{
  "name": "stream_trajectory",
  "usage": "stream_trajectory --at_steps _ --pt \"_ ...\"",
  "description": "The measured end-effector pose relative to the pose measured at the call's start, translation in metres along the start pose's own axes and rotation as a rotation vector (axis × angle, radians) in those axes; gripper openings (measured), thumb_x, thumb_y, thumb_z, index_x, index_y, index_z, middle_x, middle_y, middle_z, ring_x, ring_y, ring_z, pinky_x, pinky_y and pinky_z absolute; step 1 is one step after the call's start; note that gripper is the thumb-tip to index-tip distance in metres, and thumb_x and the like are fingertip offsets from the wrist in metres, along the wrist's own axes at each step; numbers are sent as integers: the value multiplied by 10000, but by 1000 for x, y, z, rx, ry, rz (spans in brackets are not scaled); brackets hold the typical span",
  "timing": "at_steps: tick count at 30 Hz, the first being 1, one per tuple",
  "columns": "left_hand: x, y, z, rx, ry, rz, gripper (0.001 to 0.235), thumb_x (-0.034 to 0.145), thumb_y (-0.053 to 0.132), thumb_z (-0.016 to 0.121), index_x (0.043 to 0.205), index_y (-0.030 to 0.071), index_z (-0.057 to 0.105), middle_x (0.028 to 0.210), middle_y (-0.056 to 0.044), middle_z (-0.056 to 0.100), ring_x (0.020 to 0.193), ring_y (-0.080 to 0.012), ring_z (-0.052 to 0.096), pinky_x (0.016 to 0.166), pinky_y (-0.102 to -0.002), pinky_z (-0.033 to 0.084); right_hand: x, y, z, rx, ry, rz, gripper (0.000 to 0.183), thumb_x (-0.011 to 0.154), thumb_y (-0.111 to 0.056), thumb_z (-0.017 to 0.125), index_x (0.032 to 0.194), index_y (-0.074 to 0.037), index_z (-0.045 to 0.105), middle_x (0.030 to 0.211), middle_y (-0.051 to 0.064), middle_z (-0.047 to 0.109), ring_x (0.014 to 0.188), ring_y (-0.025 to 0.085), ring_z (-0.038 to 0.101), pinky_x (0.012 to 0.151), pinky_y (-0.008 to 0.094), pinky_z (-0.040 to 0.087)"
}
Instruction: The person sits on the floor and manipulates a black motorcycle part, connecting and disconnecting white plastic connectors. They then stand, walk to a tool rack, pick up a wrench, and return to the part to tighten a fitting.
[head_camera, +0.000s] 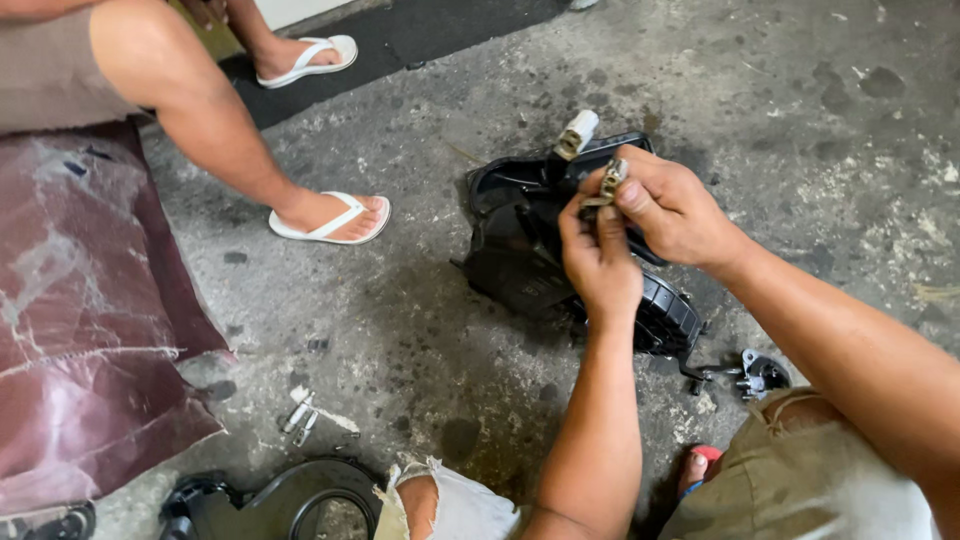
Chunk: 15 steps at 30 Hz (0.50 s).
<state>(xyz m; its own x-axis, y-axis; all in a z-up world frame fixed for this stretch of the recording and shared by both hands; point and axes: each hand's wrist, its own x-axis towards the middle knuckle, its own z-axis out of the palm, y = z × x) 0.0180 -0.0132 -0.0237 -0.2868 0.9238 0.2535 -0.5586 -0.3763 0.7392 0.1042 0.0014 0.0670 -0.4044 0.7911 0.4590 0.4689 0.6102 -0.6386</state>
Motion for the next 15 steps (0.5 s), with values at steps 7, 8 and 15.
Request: stream_trajectory --at_steps 7,8,15 --pt "-6 13 9 253 60 -19 266 1103 219 543 1273 15 562 1078 -102 686 947 -158 643 843 -322 547 -5 -3 14 160 76 114 532 1128 -501 436 1048 -7 615 977 39 611 937 148 577 847 306 485" --pt "-5 13 9 247 65 10 262 1109 223 546 1266 15 568 1083 -106 687 955 -159 642 851 -325 548 -4 -3 16 164 92 106 538 1132 -505 435 1036 -5 609 983 33 623 943 140 580 856 300 487" --pt "-4 12 11 167 68 1 249 1115 219 557 1260 18 583 1095 -100 692 984 -152 631 879 -319 545 -5 1 22 190 141 181 541 1124 -523 449 1017 -12 594 965 23 618 925 127 552 854 289 480"
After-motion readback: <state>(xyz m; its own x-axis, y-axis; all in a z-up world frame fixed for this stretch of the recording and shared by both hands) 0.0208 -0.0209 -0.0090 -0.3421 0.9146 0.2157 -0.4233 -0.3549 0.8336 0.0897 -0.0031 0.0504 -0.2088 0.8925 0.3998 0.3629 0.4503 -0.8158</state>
